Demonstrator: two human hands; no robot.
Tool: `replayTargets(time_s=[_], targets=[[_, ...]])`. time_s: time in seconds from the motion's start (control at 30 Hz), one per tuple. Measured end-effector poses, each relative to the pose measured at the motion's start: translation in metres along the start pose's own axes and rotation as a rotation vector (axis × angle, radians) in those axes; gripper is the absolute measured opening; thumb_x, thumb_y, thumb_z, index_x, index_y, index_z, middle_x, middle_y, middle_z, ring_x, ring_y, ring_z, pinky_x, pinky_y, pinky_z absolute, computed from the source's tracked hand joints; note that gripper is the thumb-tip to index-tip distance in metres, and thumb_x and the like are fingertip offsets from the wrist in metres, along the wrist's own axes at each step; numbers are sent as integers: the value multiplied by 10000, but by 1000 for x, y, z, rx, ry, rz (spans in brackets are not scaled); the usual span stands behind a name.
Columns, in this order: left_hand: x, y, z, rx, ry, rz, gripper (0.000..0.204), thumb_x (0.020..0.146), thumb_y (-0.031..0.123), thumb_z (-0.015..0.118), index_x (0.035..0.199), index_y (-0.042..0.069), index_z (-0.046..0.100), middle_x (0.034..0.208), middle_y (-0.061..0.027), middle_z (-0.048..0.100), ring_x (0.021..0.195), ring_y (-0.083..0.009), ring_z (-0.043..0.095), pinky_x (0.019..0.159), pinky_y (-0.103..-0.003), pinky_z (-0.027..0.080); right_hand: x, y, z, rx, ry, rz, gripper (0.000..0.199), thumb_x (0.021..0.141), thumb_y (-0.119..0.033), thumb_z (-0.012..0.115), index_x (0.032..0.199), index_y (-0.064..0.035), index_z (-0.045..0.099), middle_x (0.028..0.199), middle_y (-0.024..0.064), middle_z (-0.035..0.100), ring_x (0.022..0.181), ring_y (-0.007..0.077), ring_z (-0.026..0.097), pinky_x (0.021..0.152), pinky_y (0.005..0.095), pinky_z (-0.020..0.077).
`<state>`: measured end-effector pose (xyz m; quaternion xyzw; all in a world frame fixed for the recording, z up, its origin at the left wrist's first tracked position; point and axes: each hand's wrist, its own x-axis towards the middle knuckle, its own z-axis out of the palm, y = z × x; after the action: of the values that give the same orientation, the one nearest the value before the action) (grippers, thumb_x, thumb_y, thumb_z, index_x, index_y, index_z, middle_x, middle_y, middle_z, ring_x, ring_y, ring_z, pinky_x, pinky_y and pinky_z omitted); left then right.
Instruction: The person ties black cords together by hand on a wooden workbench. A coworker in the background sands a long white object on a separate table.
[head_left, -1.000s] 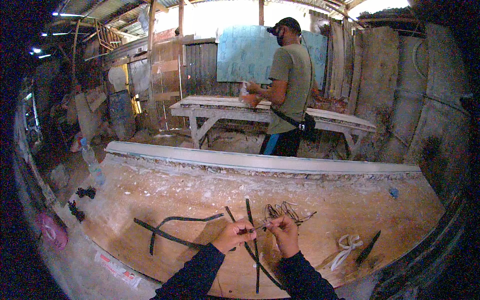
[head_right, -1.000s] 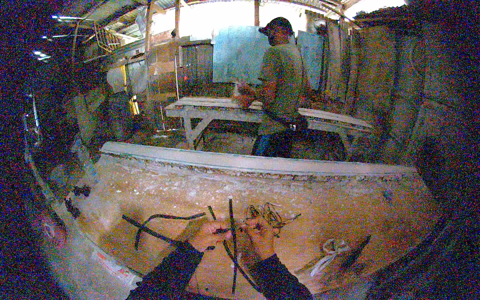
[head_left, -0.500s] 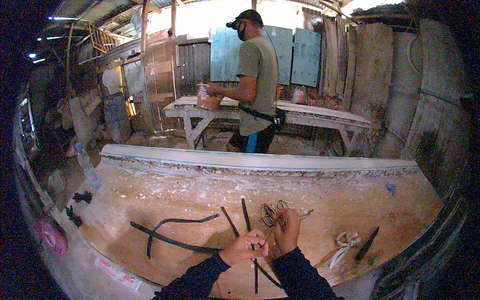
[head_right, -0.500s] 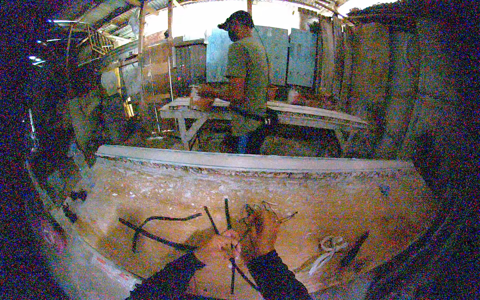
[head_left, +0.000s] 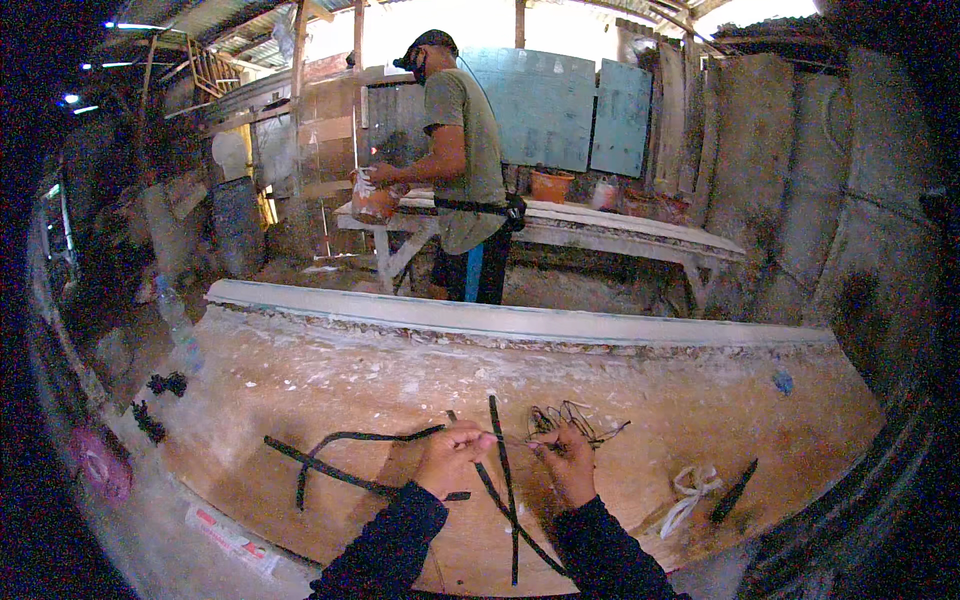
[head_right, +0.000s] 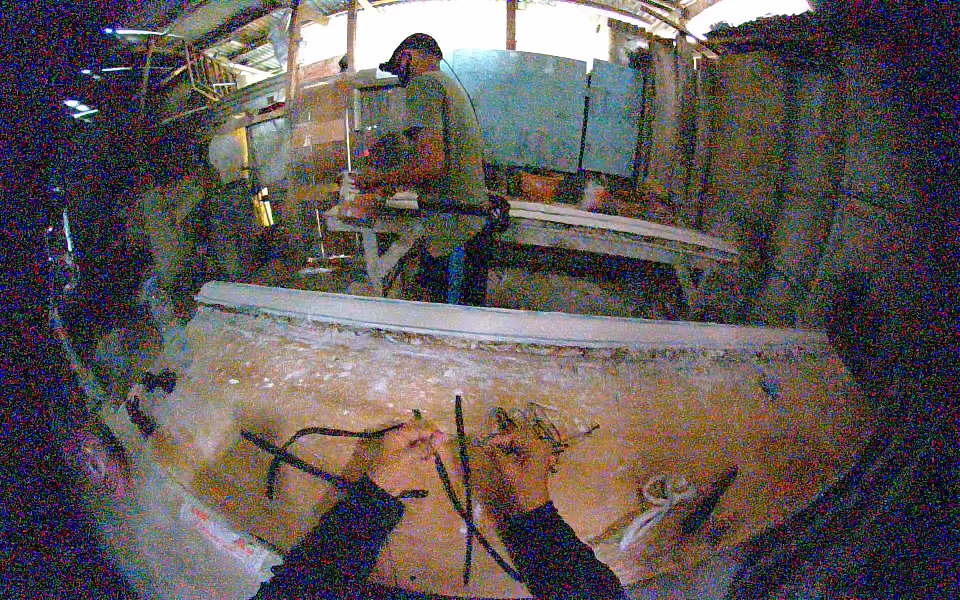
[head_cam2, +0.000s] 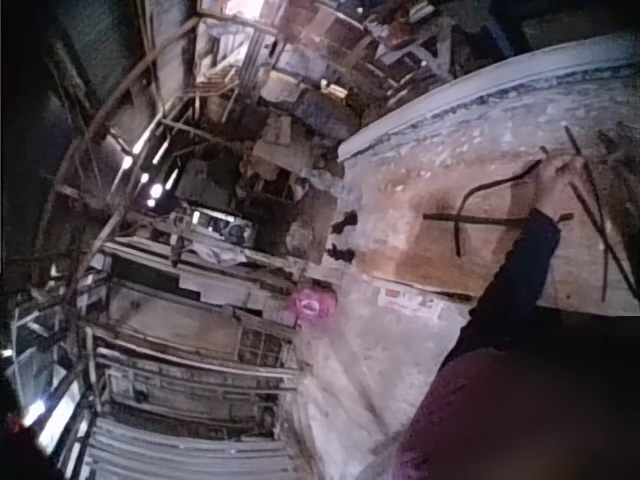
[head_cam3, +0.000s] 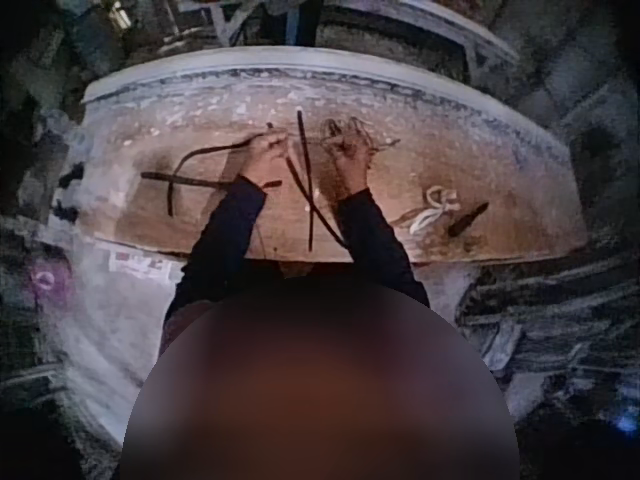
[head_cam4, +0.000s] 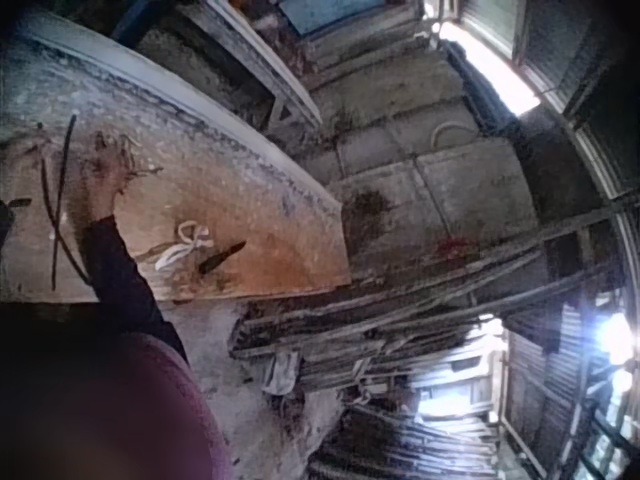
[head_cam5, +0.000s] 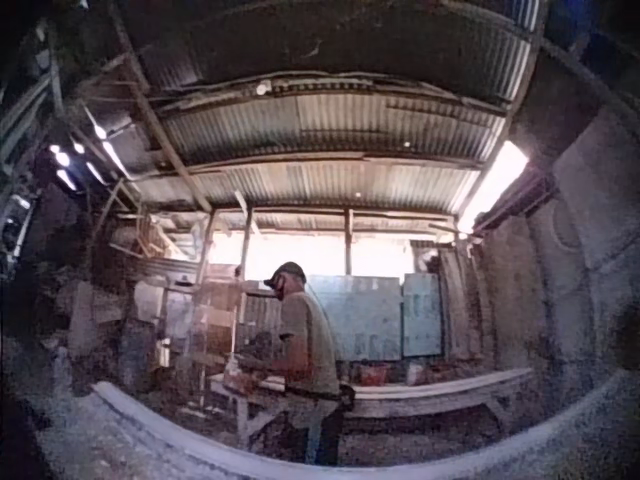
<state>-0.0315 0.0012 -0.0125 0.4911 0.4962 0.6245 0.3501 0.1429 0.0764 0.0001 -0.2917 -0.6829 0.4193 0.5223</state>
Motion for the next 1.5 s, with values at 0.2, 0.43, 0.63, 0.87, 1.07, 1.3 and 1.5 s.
replayTargets(time_s=[0.2, 0.43, 0.63, 0.87, 1.07, 1.3, 1.5], targets=[[11, -13, -19, 41, 224, 46, 161, 779, 146, 612, 854, 5, 637, 797, -6, 488, 661, -91, 492, 553, -207, 421, -15, -38, 6, 180, -142, 273, 113, 722, -144, 669, 711, -39, 629, 680, 14, 585, 632, 87, 515, 575, 236, 396], [10, -15, -29, 48, 226, -138, 154, 801, 190, 594, 815, 39, 618, 722, 23, 485, 639, -63, 484, 514, -208, 433, -13, -33, 7, -43, -274, 154, 161, 747, -182, 648, 719, -25, 623, 676, 24, 576, 636, 90, 500, 567, 232, 384], [15, -22, -33, -59, 279, -126, 160, 811, 176, 577, 774, 23, 606, 756, 3, 484, 611, -74, 508, 504, -222, 477, -25, -30, 17, -94, -375, 18, 162, 767, -169, 613, 726, -13, 600, 659, 63, 551, 633, 136, 506, 579, 266, 385], [17, -26, -38, -19, 268, -81, 166, 809, 147, 573, 750, -6, 597, 796, -18, 477, 560, -94, 526, 518, -236, 507, -28, -37, 18, -191, -486, -47, 173, 798, -130, 570, 701, 12, 562, 660, 61, 527, 621, 139, 494, 567, 281, 371], [18, -28, -37, -110, 273, -83, 155, 812, 139, 563, 755, -3, 590, 811, -20, 487, 576, -95, 530, 519, -238, 507, -33, -39, 21, -36, -435, 34, 206, 817, -162, 557, 704, 11, 567, 679, 56, 527, 628, 133, 496, 570, 266, 374], [13, -5, -35, -37, 165, -9, 161, 819, 128, 543, 924, 25, 608, 897, -17, 488, 698, -98, 528, 599, -218, 466, -9, -32, -5, -296, -216, -119, 155, 786, -168, 584, 753, -19, 606, 680, 83, 569, 677, 173, 552, 630, 287, 422], [10, 3, -27, 448, -6, 208, 235, 710, 61, 592, 942, 74, 626, 950, -46, 500, 838, -180, 514, 686, -278, 461, 8, -60, -21, -363, 61, 50, 131, 751, -145, 597, 841, -55, 629, 793, 113, 618, 746, 247, 583, 693, 331, 434]])
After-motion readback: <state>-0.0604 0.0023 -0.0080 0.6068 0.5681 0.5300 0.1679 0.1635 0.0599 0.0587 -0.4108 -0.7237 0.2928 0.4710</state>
